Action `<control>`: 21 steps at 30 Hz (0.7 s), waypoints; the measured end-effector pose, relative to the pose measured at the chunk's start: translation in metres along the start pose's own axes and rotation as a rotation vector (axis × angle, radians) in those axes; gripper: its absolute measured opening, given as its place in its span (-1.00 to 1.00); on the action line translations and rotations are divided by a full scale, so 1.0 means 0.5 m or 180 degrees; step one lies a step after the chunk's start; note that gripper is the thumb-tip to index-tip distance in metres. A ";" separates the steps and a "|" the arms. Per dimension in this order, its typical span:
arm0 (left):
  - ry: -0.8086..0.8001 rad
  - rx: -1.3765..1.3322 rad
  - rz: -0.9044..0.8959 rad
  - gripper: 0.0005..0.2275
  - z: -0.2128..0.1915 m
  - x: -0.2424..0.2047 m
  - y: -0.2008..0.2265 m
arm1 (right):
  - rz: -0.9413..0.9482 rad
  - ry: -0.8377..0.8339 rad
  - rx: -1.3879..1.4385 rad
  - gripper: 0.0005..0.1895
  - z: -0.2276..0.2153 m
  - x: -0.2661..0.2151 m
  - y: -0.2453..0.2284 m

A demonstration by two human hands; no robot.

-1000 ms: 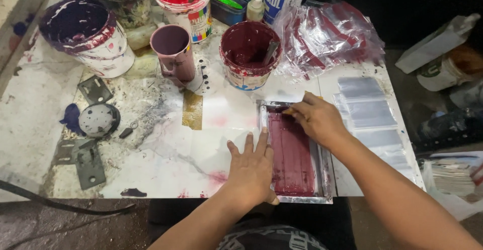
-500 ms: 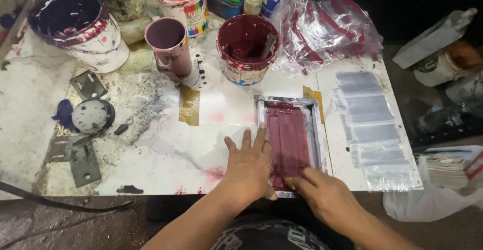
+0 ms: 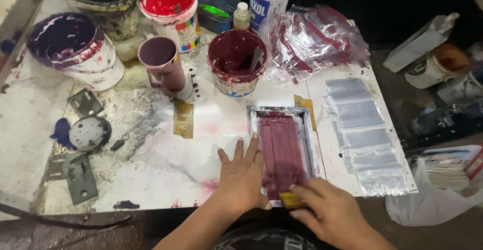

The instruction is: The person uses a yellow squeegee to spread dark red ink evenly across a rectangular screen printing frame. They then lift the frame and press it onto a white surface to transfer the ink, repeating the process to create multiple printed lines.

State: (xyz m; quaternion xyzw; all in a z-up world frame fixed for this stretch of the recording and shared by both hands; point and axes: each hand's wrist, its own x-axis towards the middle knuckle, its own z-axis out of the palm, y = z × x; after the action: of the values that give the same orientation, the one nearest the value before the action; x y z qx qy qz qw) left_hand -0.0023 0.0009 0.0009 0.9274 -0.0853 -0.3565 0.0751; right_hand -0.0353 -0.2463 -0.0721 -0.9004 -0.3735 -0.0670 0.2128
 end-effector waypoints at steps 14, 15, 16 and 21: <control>0.0243 0.0180 0.0062 -0.32 0.006 0.036 -0.002 | 0.3121 -0.1341 0.0436 -0.70 -0.055 0.184 0.154; 0.0277 0.0155 0.0016 -0.35 0.008 0.038 -0.003 | 0.3108 -0.1468 0.0489 -0.68 -0.050 0.188 0.156; 0.0261 0.0163 0.0020 -0.35 0.031 0.054 -0.011 | 0.3120 -0.1472 0.0501 -0.68 -0.052 0.190 0.155; 0.1583 -0.0052 0.0213 -0.57 0.095 0.099 -0.038 | 0.3316 -0.1538 0.0626 -0.69 -0.062 0.204 0.148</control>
State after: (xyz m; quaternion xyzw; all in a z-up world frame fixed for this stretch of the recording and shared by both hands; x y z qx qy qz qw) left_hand 0.0038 0.0050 -0.0698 0.9826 -0.0921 -0.1153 0.1130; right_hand 0.0905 -0.2406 -0.0401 -0.9311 0.0763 0.2888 0.2091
